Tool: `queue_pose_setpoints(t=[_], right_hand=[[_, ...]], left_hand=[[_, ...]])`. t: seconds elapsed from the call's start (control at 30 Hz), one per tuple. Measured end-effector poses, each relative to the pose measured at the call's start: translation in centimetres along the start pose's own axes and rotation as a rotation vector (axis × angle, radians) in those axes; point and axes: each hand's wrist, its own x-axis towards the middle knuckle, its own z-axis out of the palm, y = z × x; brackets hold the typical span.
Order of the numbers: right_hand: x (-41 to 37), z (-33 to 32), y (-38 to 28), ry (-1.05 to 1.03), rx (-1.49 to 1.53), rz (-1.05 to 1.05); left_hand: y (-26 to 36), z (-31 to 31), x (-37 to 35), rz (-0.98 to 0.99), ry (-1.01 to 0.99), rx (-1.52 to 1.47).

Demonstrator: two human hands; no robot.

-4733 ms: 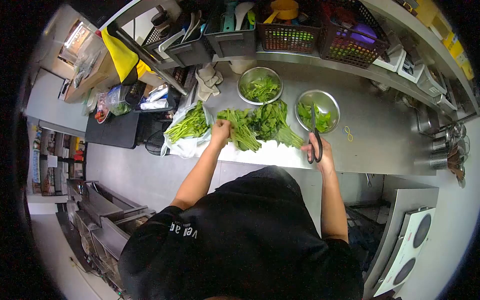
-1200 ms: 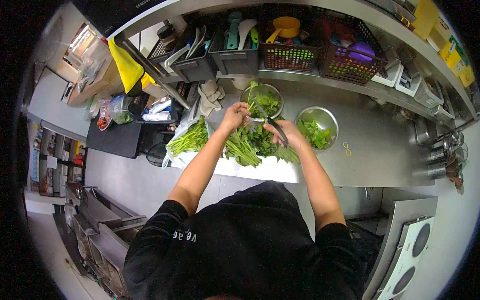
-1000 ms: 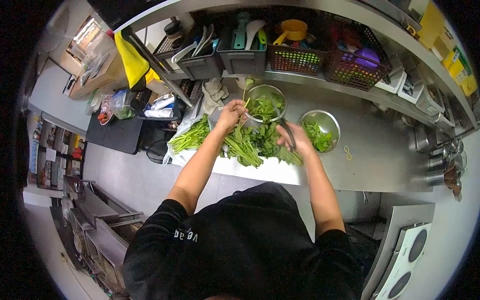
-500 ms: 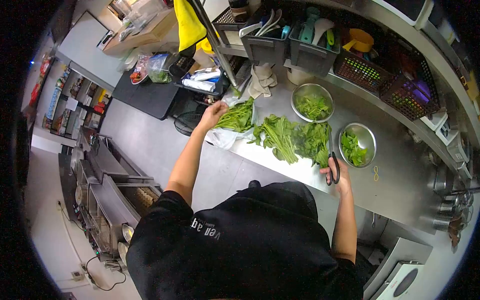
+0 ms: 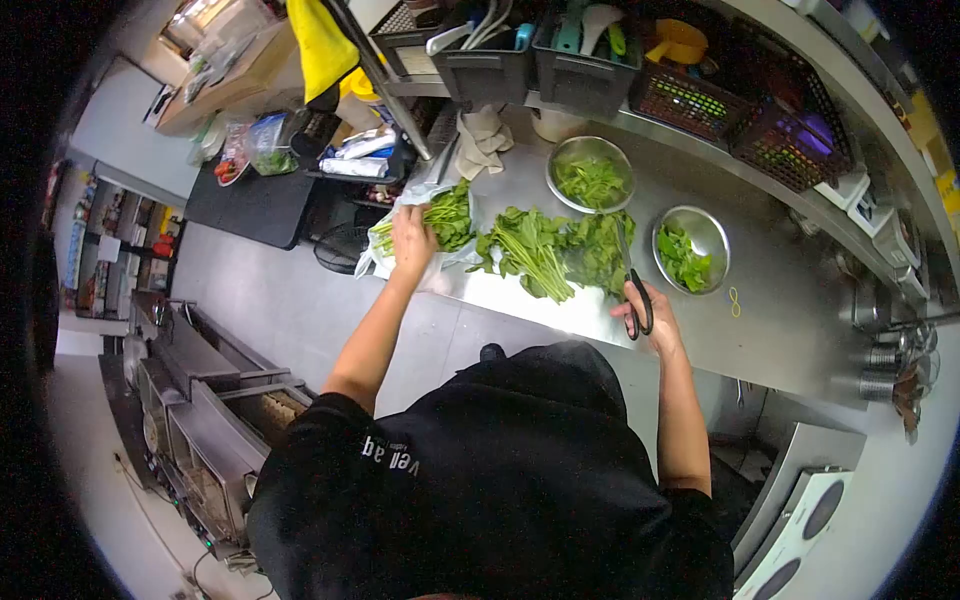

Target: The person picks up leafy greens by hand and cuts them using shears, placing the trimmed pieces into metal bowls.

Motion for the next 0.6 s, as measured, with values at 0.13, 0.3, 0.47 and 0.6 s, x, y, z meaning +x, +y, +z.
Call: queue_pose_setpoints(t=[0.13,0.3,0.47,0.6], right_hand=[[-0.4,-0.6,0.9,0.0,0.044,0.008],[-0.9,-0.3,0.6,0.001,0.058,0.021],[-0.9,-1.3,1.1,-0.05,0.071,0.001],[-1.0,-2.0,1.4,-0.119,0.023,-0.023]], left_hand=[[8.1,2.8,-4.2,-0.29,-0.401,-0.574],[12.8,7.2,-6.6,-0.309,-0.619,-0.497],[12.5,8.2,-6.0,-0.469,-0.49,-0.312],[11.1,7.2,-5.8,-0.47,-0.3,-0.454]])
